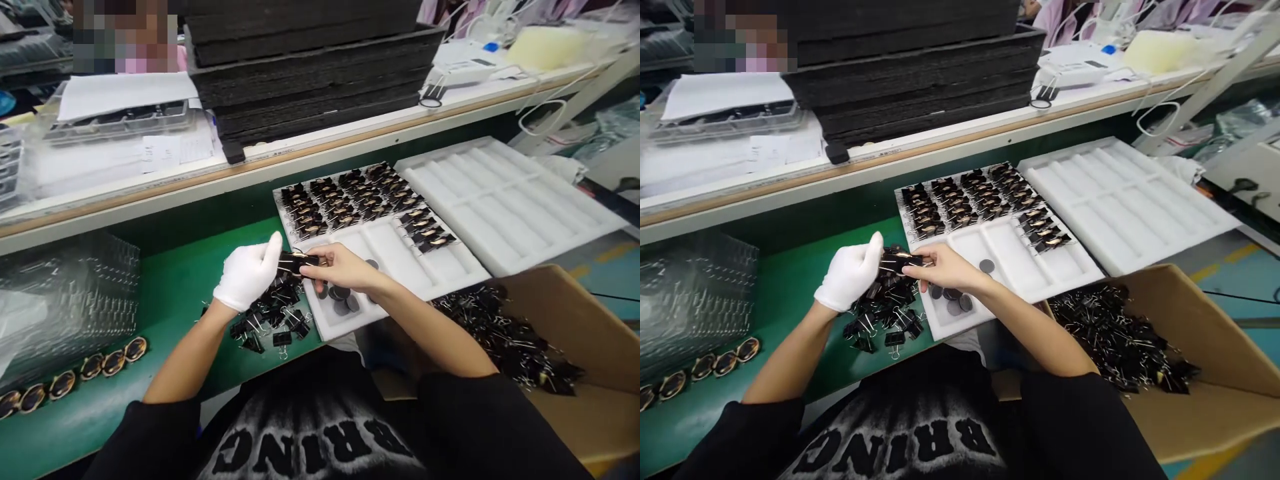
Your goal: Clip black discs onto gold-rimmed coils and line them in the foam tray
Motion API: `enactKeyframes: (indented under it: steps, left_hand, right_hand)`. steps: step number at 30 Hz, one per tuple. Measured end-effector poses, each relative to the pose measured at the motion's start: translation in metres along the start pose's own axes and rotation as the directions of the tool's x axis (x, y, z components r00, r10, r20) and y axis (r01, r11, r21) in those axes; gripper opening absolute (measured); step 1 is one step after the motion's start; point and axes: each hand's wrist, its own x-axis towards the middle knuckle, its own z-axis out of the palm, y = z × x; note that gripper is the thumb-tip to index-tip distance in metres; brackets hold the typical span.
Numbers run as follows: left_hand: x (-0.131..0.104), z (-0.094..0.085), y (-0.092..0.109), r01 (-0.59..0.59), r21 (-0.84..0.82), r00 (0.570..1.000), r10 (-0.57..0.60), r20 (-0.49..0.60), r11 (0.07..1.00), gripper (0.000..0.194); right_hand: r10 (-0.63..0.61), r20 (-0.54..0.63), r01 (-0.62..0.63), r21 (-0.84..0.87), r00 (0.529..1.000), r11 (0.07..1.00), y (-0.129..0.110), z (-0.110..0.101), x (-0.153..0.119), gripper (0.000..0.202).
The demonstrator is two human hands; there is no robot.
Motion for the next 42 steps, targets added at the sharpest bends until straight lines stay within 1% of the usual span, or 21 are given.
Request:
enactKeyframes:
  steps: [2,4,6,8,9,12,14,16,18,20,22,26,29,31,33,36,37,38,39,40,42]
  left_hand:
    - [-0.004,0.003,0.001,-0.060,0.043,0.998,0.059,0.015,0.997,0.065]
    - [-0.011,0.001,-0.004,-0.128,0.035,0.991,0.126,0.035,0.991,0.058]
    - [-0.021,-0.005,-0.014,-0.178,-0.015,0.983,0.179,0.045,0.984,0.049]
    - [-0.030,-0.014,-0.029,-0.169,-0.057,0.983,0.172,0.068,0.984,0.047]
    - [-0.035,-0.018,-0.038,-0.133,-0.074,0.987,0.139,0.083,0.988,0.047]
    - [-0.043,-0.024,-0.060,0.021,-0.163,0.994,-0.003,0.108,0.986,0.047]
    - [-0.044,-0.022,-0.071,0.087,-0.235,0.992,-0.062,0.111,0.968,0.048]
    - [-0.043,-0.016,-0.075,0.117,-0.286,0.990,-0.089,0.108,0.951,0.047]
    - [-0.041,-0.009,-0.073,0.140,-0.310,0.987,-0.110,0.114,0.940,0.046]
    - [-0.040,-0.004,-0.066,0.155,-0.308,0.985,-0.121,0.126,0.939,0.045]
    - [-0.040,-0.002,-0.059,0.143,-0.294,0.986,-0.110,0.129,0.945,0.045]
    - [-0.042,-0.002,-0.051,0.130,-0.260,0.984,-0.093,0.149,0.957,0.046]
    - [-0.045,-0.004,-0.057,0.153,-0.218,0.980,-0.119,0.161,0.964,0.046]
    - [-0.050,-0.007,-0.065,0.154,-0.209,0.980,-0.122,0.156,0.966,0.044]
    - [-0.055,-0.011,-0.075,0.167,-0.227,0.982,-0.142,0.121,0.960,0.041]
    - [-0.065,-0.018,-0.088,0.225,-0.282,0.974,-0.221,0.048,0.933,0.040]
    - [-0.069,-0.019,-0.091,0.244,-0.296,0.968,-0.248,0.024,0.924,0.039]
    - [-0.073,-0.021,-0.095,0.258,-0.300,0.963,-0.271,-0.002,0.918,0.039]
    - [-0.077,-0.022,-0.100,0.269,-0.297,0.956,-0.291,-0.032,0.916,0.039]
    - [-0.082,-0.023,-0.104,0.276,-0.287,0.949,-0.307,-0.068,0.917,0.040]
    - [-0.092,-0.024,-0.117,0.293,-0.245,0.934,-0.331,-0.132,0.924,0.041]
  right_hand:
    - [-0.038,-0.021,0.039,0.024,0.999,0.999,0.004,-0.005,-0.008,0.038]
    - [-0.110,-0.086,0.108,-0.028,0.990,0.994,0.007,-0.019,-0.021,0.035]
    - [-0.190,-0.190,0.160,-0.164,0.963,0.973,0.011,-0.048,-0.042,0.032]
    - [-0.250,-0.291,0.144,-0.341,0.924,0.929,0.018,-0.093,-0.072,0.031]
    - [-0.274,-0.318,0.118,-0.434,0.908,0.893,0.024,-0.119,-0.090,0.031]
    - [-0.238,-0.354,-0.051,-0.643,0.905,0.764,0.052,-0.199,-0.145,0.044]
    - [-0.159,-0.394,-0.202,-0.728,0.905,0.655,0.077,-0.242,-0.172,0.048]
    - [-0.063,-0.444,-0.332,-0.751,0.894,0.571,0.102,-0.269,-0.186,0.045]
    - [0.016,-0.472,-0.409,-0.745,0.882,0.527,0.122,-0.281,-0.188,0.040]
    - [0.046,-0.485,-0.438,-0.740,0.873,0.511,0.135,-0.282,-0.182,0.036]
    - [0.022,-0.498,-0.439,-0.740,0.867,0.509,0.142,-0.278,-0.175,0.035]
    - [-0.098,-0.529,-0.398,-0.736,0.843,0.548,0.151,-0.266,-0.172,0.030]
    - [-0.221,-0.572,-0.352,-0.718,0.790,0.601,0.151,-0.259,-0.177,0.028]
    - [-0.285,-0.592,-0.327,-0.714,0.754,0.620,0.142,-0.249,-0.179,0.028]
    - [-0.352,-0.589,-0.294,-0.731,0.728,0.616,0.124,-0.231,-0.175,0.026]
    - [-0.489,-0.524,-0.203,-0.799,0.698,0.566,0.091,-0.185,-0.154,0.020]
    - [-0.503,-0.471,-0.156,-0.824,0.725,0.545,0.081,-0.166,-0.144,0.019]
    - [-0.490,-0.398,-0.103,-0.846,0.776,0.524,0.075,-0.147,-0.134,0.020]
    - [-0.448,-0.308,-0.057,-0.869,0.839,0.491,0.071,-0.130,-0.124,0.021]
    - [-0.404,-0.218,-0.018,-0.896,0.888,0.443,0.070,-0.115,-0.115,0.022]
    - [-0.340,-0.087,0.039,-0.936,0.936,0.349,0.076,-0.094,-0.097,0.026]
